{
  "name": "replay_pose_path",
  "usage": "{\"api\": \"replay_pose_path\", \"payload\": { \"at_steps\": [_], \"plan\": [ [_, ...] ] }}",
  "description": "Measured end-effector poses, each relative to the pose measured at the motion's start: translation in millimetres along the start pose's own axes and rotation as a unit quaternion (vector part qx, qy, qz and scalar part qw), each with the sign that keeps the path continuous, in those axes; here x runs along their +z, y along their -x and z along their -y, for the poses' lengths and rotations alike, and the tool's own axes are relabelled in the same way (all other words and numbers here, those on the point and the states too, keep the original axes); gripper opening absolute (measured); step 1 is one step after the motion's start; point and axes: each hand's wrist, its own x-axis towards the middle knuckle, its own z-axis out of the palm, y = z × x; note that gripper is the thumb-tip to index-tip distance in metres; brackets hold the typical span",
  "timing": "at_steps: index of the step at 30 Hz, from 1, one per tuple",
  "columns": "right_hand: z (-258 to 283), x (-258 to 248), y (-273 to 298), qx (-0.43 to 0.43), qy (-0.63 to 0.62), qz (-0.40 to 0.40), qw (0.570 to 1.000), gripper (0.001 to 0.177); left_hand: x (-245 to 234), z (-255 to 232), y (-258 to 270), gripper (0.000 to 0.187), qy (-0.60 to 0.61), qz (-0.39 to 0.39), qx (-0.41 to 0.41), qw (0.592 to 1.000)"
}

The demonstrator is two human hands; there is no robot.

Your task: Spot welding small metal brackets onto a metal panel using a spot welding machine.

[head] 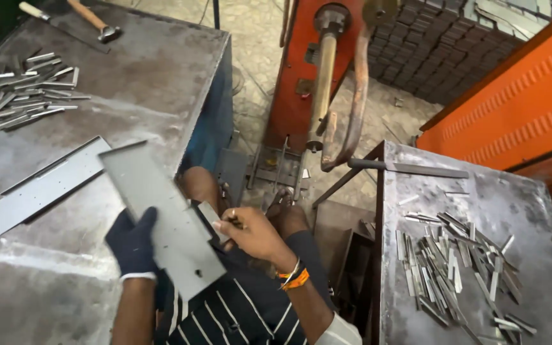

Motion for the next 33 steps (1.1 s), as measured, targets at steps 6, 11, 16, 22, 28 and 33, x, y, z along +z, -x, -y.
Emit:
{"api": "replay_pose_path", "payload": {
  "at_steps": [6, 11, 16, 22, 28, 33],
  "plan": [
    [-120, 36, -22, -0.038, -0.282, 0.032, 0.958, 0.028, -119, 75, -17, 0.043, -0.138, -0.091, -0.069, 0.984],
    [-179, 41, -21, 0.067, -0.332, -0.027, 0.94, 0.024, -245, 162, -26, 0.05, -0.135, -0.189, -0.148, 0.961],
    [-215, 38, -20, 0.118, -0.287, -0.037, 0.95, 0.02, -308, 151, -21, 0.052, -0.394, -0.119, 0.08, 0.908],
    [-222, 35, -23, 0.136, -0.266, -0.044, 0.953, 0.018, -333, 146, -12, 0.068, -0.268, -0.293, -0.081, 0.914],
    [-155, 48, -47, 0.023, -0.309, -0.088, 0.947, 0.026, -277, 168, -40, 0.065, -0.521, -0.225, 0.159, 0.808],
    [-67, 102, -83, -0.013, -0.369, 0.019, 0.929, 0.037, -164, 102, -88, 0.073, -0.408, -0.12, 0.059, 0.903]
  ]
}}
